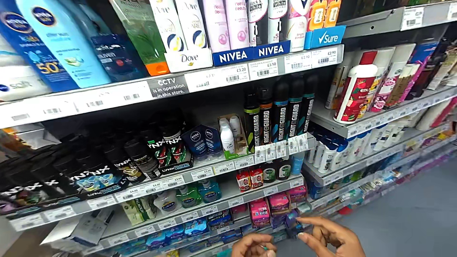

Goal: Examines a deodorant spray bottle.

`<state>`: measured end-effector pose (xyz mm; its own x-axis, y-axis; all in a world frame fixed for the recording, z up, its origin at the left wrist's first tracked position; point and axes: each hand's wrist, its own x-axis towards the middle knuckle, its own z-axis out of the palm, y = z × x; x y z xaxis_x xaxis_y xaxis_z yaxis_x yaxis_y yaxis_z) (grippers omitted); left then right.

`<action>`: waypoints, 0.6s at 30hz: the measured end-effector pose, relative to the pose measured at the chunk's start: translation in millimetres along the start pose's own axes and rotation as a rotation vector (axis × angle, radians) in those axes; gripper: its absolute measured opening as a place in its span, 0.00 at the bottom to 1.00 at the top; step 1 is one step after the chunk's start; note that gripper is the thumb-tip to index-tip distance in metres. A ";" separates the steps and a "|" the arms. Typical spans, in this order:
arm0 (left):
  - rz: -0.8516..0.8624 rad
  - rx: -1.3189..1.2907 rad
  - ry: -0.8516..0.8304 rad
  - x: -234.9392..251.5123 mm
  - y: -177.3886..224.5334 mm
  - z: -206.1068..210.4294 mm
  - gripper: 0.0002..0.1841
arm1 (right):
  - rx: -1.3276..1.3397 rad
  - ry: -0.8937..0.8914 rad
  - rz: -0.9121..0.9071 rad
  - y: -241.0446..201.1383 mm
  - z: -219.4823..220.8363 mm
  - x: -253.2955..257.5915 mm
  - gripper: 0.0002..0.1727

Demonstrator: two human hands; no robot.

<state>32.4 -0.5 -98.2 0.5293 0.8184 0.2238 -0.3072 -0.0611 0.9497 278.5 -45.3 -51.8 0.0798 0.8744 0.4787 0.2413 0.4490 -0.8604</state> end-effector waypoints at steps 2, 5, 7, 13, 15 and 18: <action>-0.019 -0.006 -0.037 4.6 1.8 1.8 0.16 | -0.007 0.048 0.002 -4.7 2.4 -5.5 0.17; -0.040 -0.034 -0.099 3.1 1.9 -4.6 0.16 | -0.036 0.141 -0.046 -4.0 13.4 -18.7 0.16; -0.048 -0.037 -0.141 2.5 3.8 -13.4 0.16 | -0.042 0.188 -0.060 -4.4 22.6 -25.5 0.16; -0.093 -0.050 -0.173 -23.1 20.2 -54.9 0.16 | -0.027 0.239 0.002 -18.1 80.2 -41.1 0.15; -0.109 -0.058 -0.177 -35.9 25.4 -70.7 0.17 | -0.043 0.220 -0.003 -23.1 103.2 -44.0 0.15; -0.115 -0.080 -0.181 -55.3 30.4 -92.2 0.17 | -0.076 0.179 -0.007 -32.8 135.9 -52.2 0.16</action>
<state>-79.1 5.1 -101.9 0.6956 0.7009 0.1577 -0.2949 0.0784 0.9523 135.0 -80.6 -72.4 0.2466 0.8217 0.5138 0.3140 0.4339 -0.8445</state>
